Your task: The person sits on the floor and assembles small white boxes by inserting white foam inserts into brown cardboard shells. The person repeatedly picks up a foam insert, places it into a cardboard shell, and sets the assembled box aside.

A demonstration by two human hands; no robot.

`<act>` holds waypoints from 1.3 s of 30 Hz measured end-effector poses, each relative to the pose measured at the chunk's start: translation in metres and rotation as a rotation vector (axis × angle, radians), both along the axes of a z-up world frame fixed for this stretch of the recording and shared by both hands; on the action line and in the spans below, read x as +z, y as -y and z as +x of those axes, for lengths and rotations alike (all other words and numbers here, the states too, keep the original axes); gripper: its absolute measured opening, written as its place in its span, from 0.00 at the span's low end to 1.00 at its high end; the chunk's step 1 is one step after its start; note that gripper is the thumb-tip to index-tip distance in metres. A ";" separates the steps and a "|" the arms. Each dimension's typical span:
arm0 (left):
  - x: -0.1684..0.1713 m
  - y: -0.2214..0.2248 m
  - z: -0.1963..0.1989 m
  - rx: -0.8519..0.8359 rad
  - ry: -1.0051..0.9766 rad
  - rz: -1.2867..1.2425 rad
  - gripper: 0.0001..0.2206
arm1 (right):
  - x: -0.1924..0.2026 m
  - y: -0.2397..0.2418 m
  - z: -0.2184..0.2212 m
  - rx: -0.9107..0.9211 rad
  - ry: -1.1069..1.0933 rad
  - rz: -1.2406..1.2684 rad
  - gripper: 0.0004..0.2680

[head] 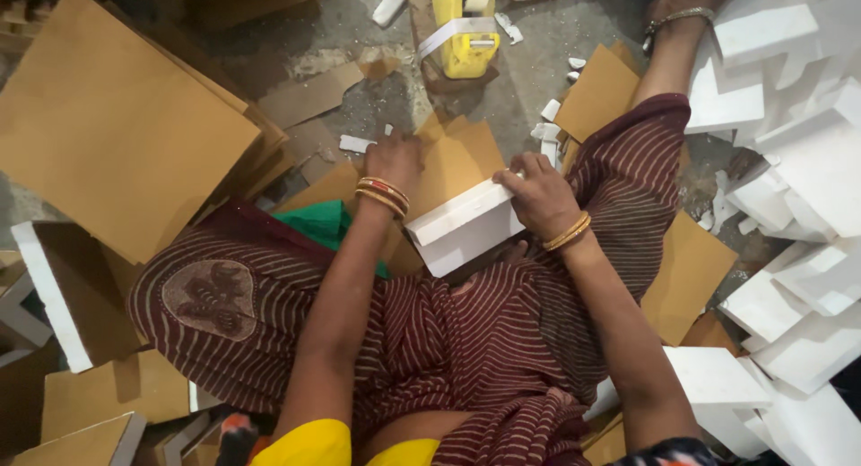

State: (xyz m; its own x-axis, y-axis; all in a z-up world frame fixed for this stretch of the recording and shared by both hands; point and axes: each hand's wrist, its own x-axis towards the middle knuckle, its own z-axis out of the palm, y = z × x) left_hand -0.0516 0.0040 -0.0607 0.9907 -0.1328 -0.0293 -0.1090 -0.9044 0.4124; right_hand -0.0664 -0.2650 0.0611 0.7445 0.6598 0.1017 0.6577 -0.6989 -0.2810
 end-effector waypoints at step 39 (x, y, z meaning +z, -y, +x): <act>0.087 0.006 -0.005 -0.003 0.228 -0.325 0.25 | -0.045 -0.026 0.009 -0.495 -0.162 0.500 0.25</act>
State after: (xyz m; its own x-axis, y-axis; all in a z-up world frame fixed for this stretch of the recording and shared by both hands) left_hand -0.0561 -0.0017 0.0268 0.9666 -0.1019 0.2350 -0.2331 -0.7304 0.6421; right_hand -0.0570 -0.2392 0.0163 0.9755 0.1447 0.1659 0.2200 -0.6663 -0.7125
